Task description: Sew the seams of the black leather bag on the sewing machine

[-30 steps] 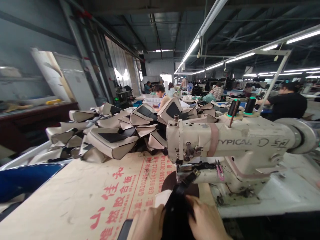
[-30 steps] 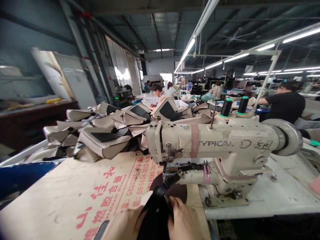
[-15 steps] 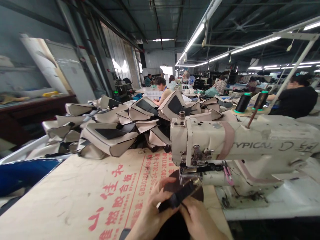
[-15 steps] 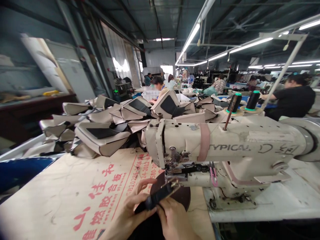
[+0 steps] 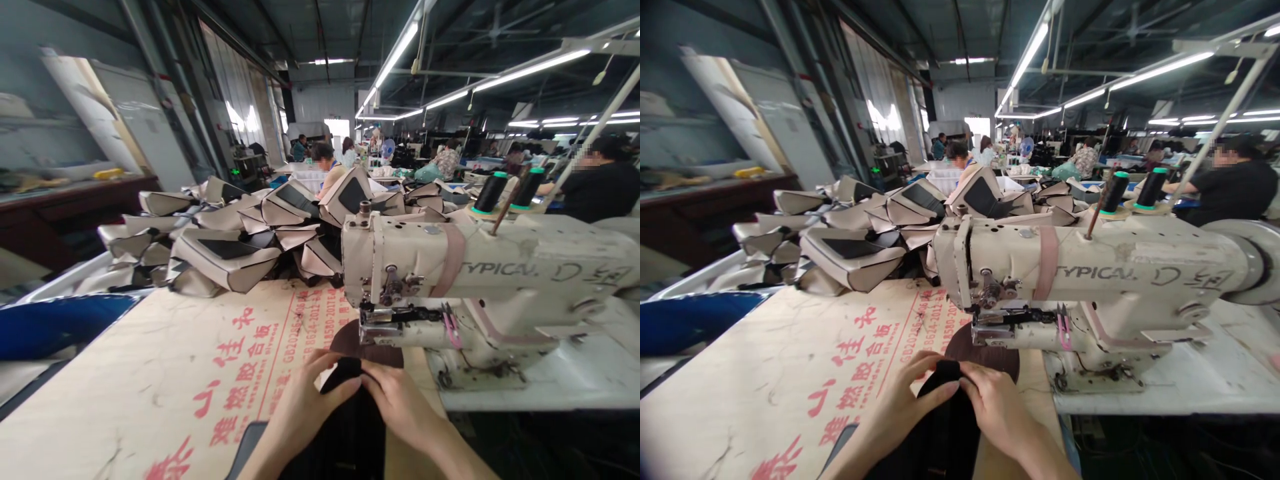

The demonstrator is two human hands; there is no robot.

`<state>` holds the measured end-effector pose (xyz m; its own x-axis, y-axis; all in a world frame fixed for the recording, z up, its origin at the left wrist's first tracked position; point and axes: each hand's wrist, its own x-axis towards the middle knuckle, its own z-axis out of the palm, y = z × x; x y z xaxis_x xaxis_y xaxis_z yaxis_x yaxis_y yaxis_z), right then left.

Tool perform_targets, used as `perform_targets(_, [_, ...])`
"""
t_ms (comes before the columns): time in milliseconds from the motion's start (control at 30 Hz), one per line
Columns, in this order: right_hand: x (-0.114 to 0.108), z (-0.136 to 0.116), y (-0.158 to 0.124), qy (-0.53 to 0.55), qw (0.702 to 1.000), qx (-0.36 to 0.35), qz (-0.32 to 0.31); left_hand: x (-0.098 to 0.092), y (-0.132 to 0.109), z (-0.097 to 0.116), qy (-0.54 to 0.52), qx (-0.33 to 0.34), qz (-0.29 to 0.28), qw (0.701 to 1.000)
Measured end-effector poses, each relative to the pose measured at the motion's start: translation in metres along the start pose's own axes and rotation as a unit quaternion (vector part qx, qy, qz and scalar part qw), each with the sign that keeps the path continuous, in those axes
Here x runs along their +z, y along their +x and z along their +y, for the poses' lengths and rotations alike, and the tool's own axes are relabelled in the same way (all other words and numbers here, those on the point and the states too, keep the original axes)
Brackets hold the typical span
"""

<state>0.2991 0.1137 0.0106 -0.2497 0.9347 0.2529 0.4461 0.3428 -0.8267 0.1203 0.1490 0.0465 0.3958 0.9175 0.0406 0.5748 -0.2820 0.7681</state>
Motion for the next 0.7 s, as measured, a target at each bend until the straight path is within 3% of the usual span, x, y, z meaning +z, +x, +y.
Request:
perform_targets(67, [-0.004,0.0,-0.004,-0.006,1.0,0.002,-0.004,0.004,0.003,0.001,0.009,0.014,-0.023,1.0])
perform_targets(200, [-0.006,-0.001,-0.004,-0.017,1.0,0.012,-0.002,0.019,0.002,-0.004,0.089,0.006,0.02,0.996])
perform_targets(333, [0.001,-0.003,0.003,-0.086,0.992,0.054,0.08,0.03,0.0,-0.003,0.164,0.004,0.049,0.985])
perform_targets(433, [0.01,0.0,0.003,-0.09,0.987,0.078,0.106,0.027,-0.001,-0.006,0.131,-0.008,0.071,0.989])
perform_targets(600, [0.014,0.012,0.001,-0.108,0.991,-0.003,0.084,0.015,0.0,-0.025,0.059,0.046,-0.038,0.996])
perform_targets(700, [0.004,0.014,0.005,-0.096,0.992,-0.058,0.056,0.008,0.004,-0.024,0.065,0.053,-0.099,0.992])
